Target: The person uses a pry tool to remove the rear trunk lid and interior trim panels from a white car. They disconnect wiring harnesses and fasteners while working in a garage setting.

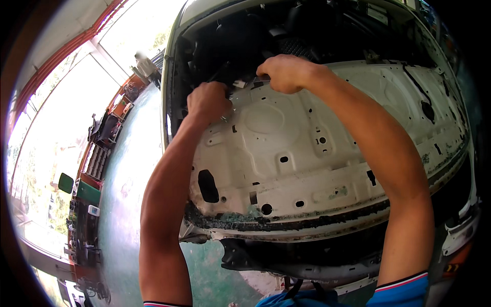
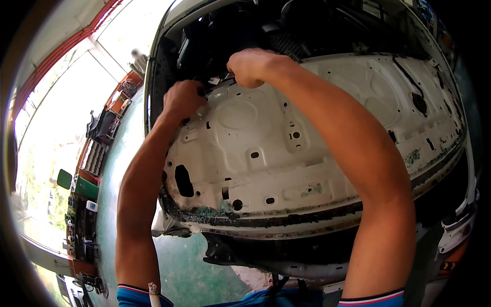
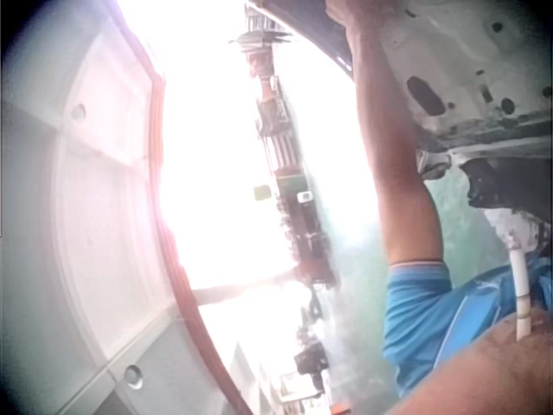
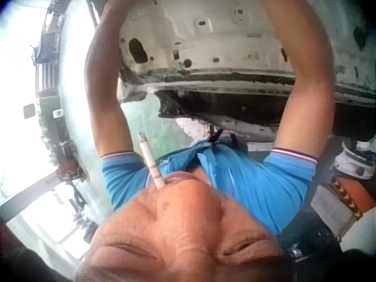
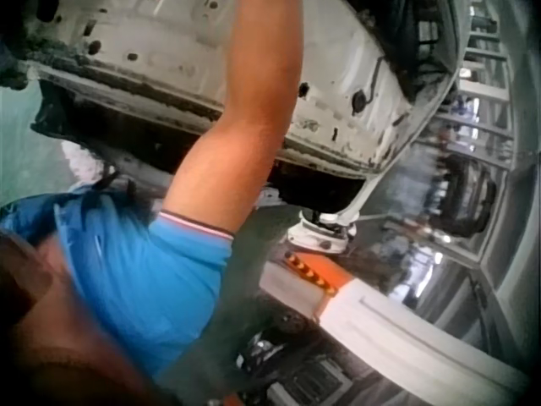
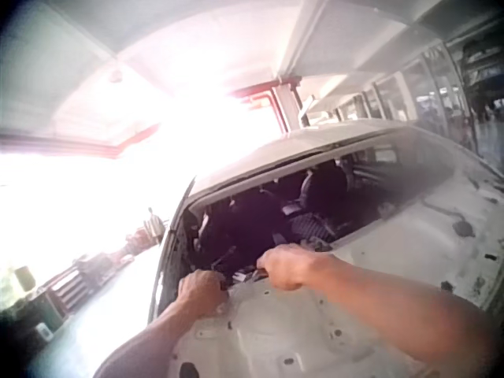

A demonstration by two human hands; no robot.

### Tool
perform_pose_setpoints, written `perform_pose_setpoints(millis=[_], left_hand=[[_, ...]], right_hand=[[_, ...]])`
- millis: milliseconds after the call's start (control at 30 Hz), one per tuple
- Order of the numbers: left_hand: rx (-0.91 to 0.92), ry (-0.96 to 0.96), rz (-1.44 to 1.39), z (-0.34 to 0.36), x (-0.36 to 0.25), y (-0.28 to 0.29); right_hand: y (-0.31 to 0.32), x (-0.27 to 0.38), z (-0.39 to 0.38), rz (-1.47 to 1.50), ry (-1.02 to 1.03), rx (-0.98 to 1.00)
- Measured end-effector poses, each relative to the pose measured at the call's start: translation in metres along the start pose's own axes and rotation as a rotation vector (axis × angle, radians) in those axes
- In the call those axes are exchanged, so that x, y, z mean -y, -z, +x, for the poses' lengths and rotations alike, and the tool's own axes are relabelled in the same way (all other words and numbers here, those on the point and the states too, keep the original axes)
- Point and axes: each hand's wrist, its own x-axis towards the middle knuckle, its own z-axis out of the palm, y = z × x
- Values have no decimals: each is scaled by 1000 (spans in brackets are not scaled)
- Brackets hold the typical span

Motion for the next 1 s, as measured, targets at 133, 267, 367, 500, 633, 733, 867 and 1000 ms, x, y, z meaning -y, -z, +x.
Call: perform_pose_setpoints(millis=[133, 267, 367, 500, 633, 733, 867, 1000], left_hand=[[0, 118, -315, 26, 40, -1], [-16, 151, -358, 39, 56, -10], [-34, 159, -352, 41, 58, -15], [-77, 184, -294, 32, 46, -12], [-91, 174, -250, 27, 44, -12], [-81, 163, -266, 29, 43, -8], [-121, 149, -266, 29, 47, -15], [-128, 165, -246, 34, 53, -21]], right_hand=[[2, 2, -2, -95, -3, 52], [-5, 15, 5, -142, -10, 126], [-2, 31, 15, -171, 32, 156], [-3, 52, 42, -303, 23, 161], [9, 72, 64, -420, 38, 229], [23, 73, 88, -420, 41, 341], [23, 65, 106, -346, 95, 379], [23, 70, 102, -305, 127, 357]])
